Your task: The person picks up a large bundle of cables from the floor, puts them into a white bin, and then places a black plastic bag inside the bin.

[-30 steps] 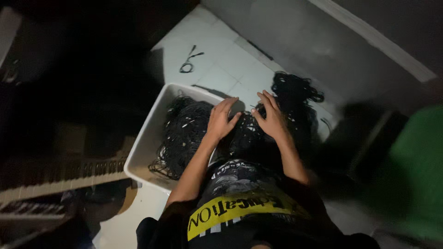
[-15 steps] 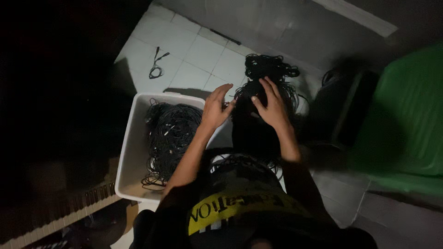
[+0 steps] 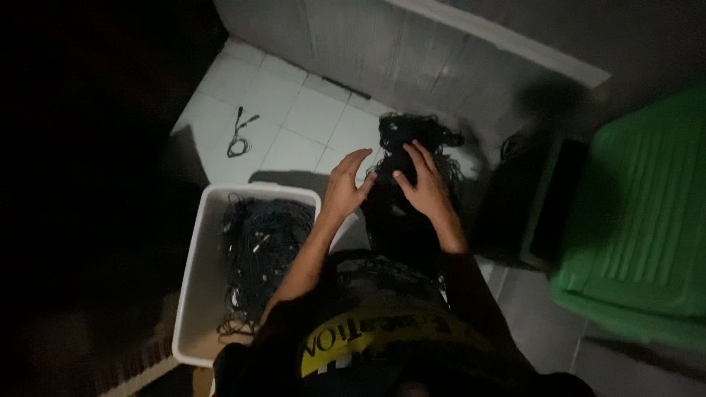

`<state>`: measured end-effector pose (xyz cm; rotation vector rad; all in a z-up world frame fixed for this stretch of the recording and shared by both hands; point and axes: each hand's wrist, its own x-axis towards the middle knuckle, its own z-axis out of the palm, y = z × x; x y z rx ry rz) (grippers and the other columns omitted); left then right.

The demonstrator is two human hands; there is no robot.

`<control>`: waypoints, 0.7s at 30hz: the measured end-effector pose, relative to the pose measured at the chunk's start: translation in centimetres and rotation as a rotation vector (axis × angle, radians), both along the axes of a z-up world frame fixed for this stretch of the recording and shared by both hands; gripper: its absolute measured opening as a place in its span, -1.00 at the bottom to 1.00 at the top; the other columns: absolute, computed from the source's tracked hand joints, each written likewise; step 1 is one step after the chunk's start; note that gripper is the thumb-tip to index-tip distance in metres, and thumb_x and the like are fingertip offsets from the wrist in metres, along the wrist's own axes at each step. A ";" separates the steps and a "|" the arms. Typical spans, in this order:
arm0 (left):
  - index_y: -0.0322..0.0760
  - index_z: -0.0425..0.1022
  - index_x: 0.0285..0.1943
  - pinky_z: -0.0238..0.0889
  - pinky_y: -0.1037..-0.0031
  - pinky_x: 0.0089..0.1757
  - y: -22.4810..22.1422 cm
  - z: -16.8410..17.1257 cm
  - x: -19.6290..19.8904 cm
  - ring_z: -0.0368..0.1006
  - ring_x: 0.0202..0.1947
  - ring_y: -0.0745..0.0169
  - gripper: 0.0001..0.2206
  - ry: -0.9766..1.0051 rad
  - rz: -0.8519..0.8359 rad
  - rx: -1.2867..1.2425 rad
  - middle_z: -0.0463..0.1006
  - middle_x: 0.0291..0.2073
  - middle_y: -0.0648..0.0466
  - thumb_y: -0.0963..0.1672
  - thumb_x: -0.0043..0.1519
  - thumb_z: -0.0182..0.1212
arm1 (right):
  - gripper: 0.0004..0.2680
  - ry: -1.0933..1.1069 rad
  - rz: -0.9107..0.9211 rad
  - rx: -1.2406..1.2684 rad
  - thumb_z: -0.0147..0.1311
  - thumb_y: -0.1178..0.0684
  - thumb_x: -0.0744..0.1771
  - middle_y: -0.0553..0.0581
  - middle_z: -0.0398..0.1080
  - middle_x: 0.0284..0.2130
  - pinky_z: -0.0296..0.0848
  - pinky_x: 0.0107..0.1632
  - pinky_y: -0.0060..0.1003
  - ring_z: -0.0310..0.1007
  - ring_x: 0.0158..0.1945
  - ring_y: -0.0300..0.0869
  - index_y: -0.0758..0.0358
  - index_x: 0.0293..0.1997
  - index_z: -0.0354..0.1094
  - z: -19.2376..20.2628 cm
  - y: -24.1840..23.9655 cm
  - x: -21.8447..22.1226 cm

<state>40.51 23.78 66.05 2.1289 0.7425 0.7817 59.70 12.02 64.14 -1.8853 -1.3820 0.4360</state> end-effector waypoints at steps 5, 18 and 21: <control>-0.32 0.42 0.32 0.28 0.11 0.16 4.8 0.6 3.0 0.41 0.22 -0.27 -0.55 0.015 -0.008 0.049 0.48 0.23 -0.20 -0.13 0.23 0.31 | -0.51 0.005 0.033 0.104 0.09 -0.16 0.40 0.27 0.00 0.49 0.30 0.32 0.13 0.11 0.46 0.25 0.14 0.49 0.06 -0.4 5.0 3.1; -0.39 0.46 -0.12 0.39 0.16 -0.01 18.7 0.8 8.3 0.48 0.09 -0.25 -0.85 -0.075 0.086 0.051 0.52 0.14 -0.15 -0.27 0.17 0.29 | -0.52 -0.074 0.144 0.118 0.13 -0.12 0.39 0.34 0.06 0.45 0.21 0.37 0.09 0.09 0.46 0.24 0.25 0.45 0.12 2.3 22.0 8.9; -0.41 0.48 -0.20 0.40 0.19 -0.09 20.8 0.7 9.5 0.53 0.00 -0.19 -0.90 -0.050 0.121 0.048 0.54 0.09 -0.12 -0.28 0.15 0.29 | -0.52 -0.021 0.173 0.091 0.12 -0.12 0.38 0.33 0.09 0.44 0.22 0.38 0.04 0.12 0.46 0.20 0.26 0.44 0.11 3.1 24.5 9.9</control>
